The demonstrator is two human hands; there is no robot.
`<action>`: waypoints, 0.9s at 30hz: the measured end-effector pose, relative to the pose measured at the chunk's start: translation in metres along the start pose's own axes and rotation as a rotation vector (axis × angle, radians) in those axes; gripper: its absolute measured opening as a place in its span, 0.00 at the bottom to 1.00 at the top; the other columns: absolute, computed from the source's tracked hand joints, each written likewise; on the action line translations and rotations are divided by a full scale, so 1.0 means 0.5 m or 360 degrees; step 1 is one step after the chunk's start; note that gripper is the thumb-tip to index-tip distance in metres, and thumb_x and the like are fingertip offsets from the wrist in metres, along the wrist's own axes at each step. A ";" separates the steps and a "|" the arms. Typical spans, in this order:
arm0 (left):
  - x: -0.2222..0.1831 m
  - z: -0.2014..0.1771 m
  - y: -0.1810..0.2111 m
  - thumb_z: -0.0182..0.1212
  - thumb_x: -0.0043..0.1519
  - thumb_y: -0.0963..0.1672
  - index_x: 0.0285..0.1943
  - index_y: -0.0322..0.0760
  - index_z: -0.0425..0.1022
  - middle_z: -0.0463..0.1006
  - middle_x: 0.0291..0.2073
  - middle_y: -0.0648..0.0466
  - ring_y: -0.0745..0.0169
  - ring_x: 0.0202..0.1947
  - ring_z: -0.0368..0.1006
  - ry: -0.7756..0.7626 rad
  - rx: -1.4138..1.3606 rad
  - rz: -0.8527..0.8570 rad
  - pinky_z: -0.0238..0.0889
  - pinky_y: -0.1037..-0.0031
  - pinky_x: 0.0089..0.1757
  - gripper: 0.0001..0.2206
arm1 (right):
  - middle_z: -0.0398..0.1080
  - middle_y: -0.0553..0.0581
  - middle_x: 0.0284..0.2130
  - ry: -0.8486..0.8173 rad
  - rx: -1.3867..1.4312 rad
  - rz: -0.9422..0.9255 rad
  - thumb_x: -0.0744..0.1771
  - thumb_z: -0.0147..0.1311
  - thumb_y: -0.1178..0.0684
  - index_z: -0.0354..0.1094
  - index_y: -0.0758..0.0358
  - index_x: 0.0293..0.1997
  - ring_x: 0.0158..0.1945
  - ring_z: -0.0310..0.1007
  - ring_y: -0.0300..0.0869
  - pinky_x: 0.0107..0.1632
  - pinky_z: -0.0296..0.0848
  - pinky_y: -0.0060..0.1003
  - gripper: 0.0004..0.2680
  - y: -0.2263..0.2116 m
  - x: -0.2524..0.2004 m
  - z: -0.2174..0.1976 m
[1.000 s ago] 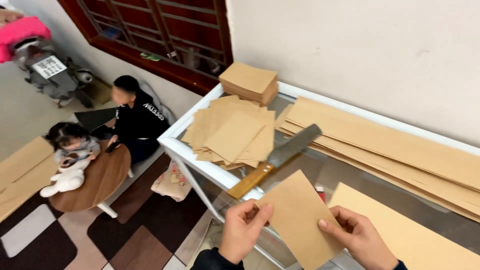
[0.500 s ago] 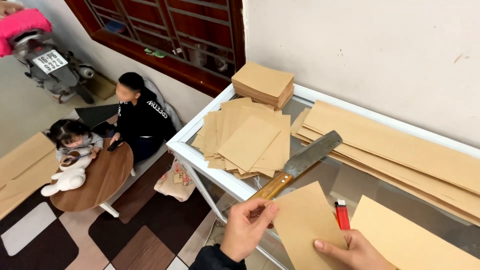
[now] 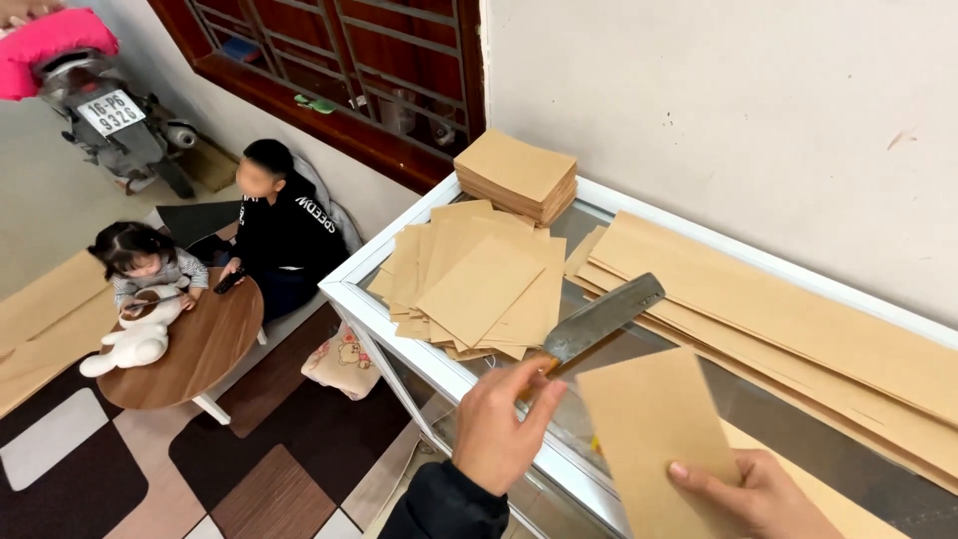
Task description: Folding and cutting long strips of brown paper to create bags or envelopes on a glass workbench.
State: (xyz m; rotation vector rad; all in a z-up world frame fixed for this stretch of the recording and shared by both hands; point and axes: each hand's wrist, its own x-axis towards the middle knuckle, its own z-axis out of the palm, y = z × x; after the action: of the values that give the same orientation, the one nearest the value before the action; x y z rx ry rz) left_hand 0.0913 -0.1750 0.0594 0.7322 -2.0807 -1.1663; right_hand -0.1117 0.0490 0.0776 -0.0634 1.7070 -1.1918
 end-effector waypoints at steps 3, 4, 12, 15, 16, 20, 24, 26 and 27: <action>0.002 0.025 -0.051 0.54 0.76 0.57 0.78 0.39 0.73 0.84 0.59 0.46 0.47 0.60 0.75 -0.0132 0.0792 0.0153 0.72 0.53 0.51 0.28 | 0.85 0.99 0.48 0.0243 0.0264 0.0044 0.70 0.60 0.66 0.81 0.99 0.62 0.46 0.82 0.83 0.51 0.75 0.68 0.17 -0.048 -0.058 0.007; 0.004 0.036 -0.065 0.60 0.74 0.55 0.79 0.39 0.70 0.81 0.60 0.45 0.44 0.62 0.71 -0.0159 0.1001 0.0179 0.70 0.52 0.53 0.29 | 0.84 1.00 0.46 0.0254 0.0273 0.0024 0.71 0.60 0.65 0.80 1.02 0.58 0.44 0.80 0.84 0.49 0.76 0.71 0.16 -0.038 -0.039 -0.016; 0.023 0.094 -0.111 0.72 0.68 0.53 0.78 0.43 0.67 0.79 0.53 0.46 0.42 0.51 0.72 -0.0087 0.1376 0.0201 0.66 0.53 0.47 0.31 | 0.85 0.98 0.46 0.0297 0.0288 0.0021 0.70 0.62 0.62 0.81 1.01 0.52 0.43 0.82 0.82 0.47 0.78 0.71 0.16 -0.010 0.018 -0.095; 0.037 0.105 -0.117 0.69 0.70 0.52 0.81 0.39 0.65 0.79 0.51 0.45 0.45 0.48 0.73 -0.0074 0.1427 0.0200 0.68 0.54 0.45 0.32 | 0.84 0.96 0.46 0.0274 0.0359 -0.0069 0.69 0.63 0.63 0.78 0.97 0.52 0.43 0.81 0.80 0.46 0.79 0.72 0.14 0.008 0.050 -0.115; 0.044 0.107 -0.119 0.71 0.69 0.51 0.81 0.40 0.66 0.78 0.49 0.46 0.45 0.48 0.72 -0.0045 0.1450 0.0228 0.70 0.56 0.44 0.32 | 0.83 0.96 0.47 0.0251 0.0367 -0.0057 0.69 0.63 0.61 0.77 0.95 0.53 0.43 0.81 0.80 0.45 0.79 0.73 0.15 0.002 0.057 -0.117; 0.064 0.110 -0.123 0.73 0.67 0.46 0.81 0.42 0.63 0.77 0.45 0.47 0.45 0.44 0.73 -0.0109 0.1400 0.0239 0.70 0.57 0.43 0.33 | 0.84 0.91 0.47 0.0239 0.0376 -0.0048 0.68 0.65 0.59 0.78 0.90 0.53 0.44 0.81 0.77 0.47 0.79 0.70 0.15 -0.010 0.072 -0.126; 0.061 0.074 -0.078 0.71 0.69 0.45 0.83 0.43 0.61 0.73 0.43 0.48 0.52 0.34 0.71 -0.0174 0.1356 0.0180 0.71 0.60 0.34 0.32 | 0.85 0.89 0.46 0.0253 0.0338 -0.0064 0.68 0.66 0.59 0.79 0.88 0.52 0.44 0.82 0.75 0.46 0.79 0.68 0.14 -0.017 0.072 -0.141; 0.058 0.054 -0.063 0.70 0.70 0.47 0.83 0.45 0.64 0.76 0.46 0.53 0.65 0.36 0.74 -0.0210 0.1198 0.0041 0.75 0.71 0.35 0.31 | 0.84 0.88 0.48 0.0248 0.0355 -0.0091 0.69 0.64 0.58 0.78 0.86 0.54 0.45 0.81 0.76 0.47 0.78 0.69 0.14 -0.020 0.065 -0.145; 0.052 0.038 -0.066 0.70 0.70 0.47 0.83 0.45 0.64 0.76 0.46 0.53 0.65 0.36 0.74 -0.0222 0.1194 0.0037 0.75 0.71 0.35 0.31 | 0.84 0.88 0.48 0.0254 0.0356 -0.0080 0.69 0.64 0.58 0.78 0.86 0.54 0.45 0.81 0.76 0.47 0.78 0.69 0.14 -0.018 0.066 -0.150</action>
State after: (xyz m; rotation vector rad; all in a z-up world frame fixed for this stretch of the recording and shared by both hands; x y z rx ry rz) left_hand 0.0656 -0.1985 0.0295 0.9665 -2.6540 -0.3951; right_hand -0.1872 0.0771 0.0615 0.1293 1.7054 -1.4512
